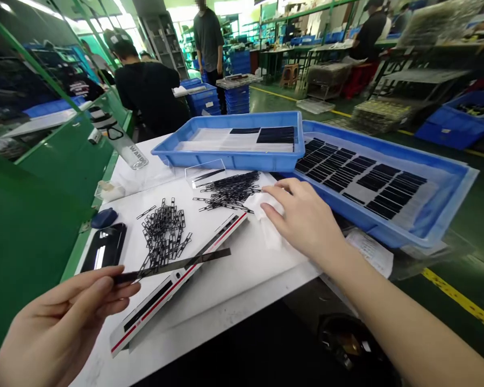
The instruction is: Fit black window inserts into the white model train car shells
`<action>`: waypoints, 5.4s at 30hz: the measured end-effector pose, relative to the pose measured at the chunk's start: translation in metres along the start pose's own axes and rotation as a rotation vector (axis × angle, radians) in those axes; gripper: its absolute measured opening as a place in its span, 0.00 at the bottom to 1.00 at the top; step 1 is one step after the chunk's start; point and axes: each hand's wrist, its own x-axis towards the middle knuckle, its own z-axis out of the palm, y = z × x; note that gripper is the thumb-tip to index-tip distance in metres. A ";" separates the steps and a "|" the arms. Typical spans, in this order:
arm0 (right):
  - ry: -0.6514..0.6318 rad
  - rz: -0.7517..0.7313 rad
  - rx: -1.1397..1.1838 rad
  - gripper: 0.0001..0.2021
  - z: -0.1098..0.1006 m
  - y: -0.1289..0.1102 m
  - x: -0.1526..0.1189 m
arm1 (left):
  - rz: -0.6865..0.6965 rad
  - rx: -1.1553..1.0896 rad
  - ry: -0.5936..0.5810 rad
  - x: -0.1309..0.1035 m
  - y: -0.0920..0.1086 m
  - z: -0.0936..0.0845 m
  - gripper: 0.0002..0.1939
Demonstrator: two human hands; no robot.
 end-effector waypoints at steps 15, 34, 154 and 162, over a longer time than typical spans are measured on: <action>0.001 0.117 1.443 0.06 0.047 -0.072 -0.036 | 0.120 0.341 -0.427 0.007 0.017 0.040 0.19; -0.087 0.498 0.967 0.05 0.068 -0.080 -0.045 | 0.366 0.790 -0.739 0.045 -0.013 0.039 0.16; -0.200 0.547 1.386 0.17 0.058 -0.086 0.000 | -0.002 -0.016 -0.524 -0.020 -0.046 0.055 0.25; -0.197 0.560 1.425 0.16 0.061 -0.081 0.006 | -0.041 -0.057 -0.528 -0.018 -0.045 0.056 0.24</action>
